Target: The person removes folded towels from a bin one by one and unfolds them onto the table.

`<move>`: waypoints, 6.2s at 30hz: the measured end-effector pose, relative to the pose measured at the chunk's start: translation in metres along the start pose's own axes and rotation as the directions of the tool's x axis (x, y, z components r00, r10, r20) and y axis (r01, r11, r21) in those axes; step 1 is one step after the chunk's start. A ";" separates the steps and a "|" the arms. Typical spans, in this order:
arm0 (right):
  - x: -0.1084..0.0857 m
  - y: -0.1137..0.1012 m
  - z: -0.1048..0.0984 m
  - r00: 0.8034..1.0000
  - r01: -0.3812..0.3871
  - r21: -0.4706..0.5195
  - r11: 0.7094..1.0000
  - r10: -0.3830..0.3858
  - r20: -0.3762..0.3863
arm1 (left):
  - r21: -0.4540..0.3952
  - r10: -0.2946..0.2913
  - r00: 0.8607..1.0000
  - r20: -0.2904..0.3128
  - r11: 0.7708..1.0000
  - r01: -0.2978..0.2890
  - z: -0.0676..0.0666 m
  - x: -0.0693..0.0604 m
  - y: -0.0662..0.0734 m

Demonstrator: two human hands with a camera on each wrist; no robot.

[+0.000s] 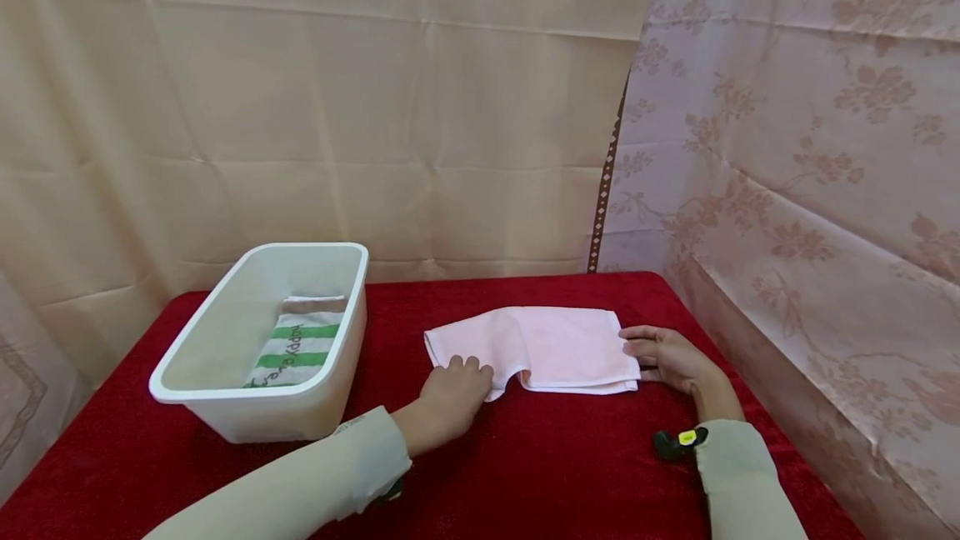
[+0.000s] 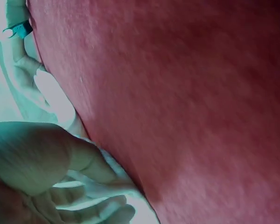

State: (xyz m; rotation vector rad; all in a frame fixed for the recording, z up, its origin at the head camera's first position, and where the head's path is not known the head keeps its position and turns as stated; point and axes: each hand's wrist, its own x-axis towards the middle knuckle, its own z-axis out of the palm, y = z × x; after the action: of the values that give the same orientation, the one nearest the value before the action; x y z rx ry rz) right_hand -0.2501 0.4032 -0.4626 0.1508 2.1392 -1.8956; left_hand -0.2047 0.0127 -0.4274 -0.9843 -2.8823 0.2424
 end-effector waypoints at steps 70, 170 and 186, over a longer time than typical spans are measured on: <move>0.000 0.004 -0.001 1.000 -0.001 -0.005 1.000 0.001 -0.002 | -0.391 -0.374 0.919 0.121 0.833 0.391 0.014 0.037 -0.077; 0.001 -0.007 0.007 0.999 -0.038 -0.096 0.995 0.037 -0.017 | -0.874 -0.559 0.735 0.383 0.037 0.484 0.028 0.008 -0.094; 0.005 -0.011 0.014 0.992 -0.075 -0.151 0.986 0.058 -0.116 | -0.941 -0.563 0.770 0.301 -0.045 0.334 0.028 0.013 -0.092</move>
State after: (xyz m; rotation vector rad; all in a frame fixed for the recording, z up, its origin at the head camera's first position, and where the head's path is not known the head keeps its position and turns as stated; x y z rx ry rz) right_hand -0.2556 0.3874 -0.4544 0.2986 2.3145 -1.7128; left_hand -0.2742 -0.0545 -0.4382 0.1754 -2.6236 -1.9577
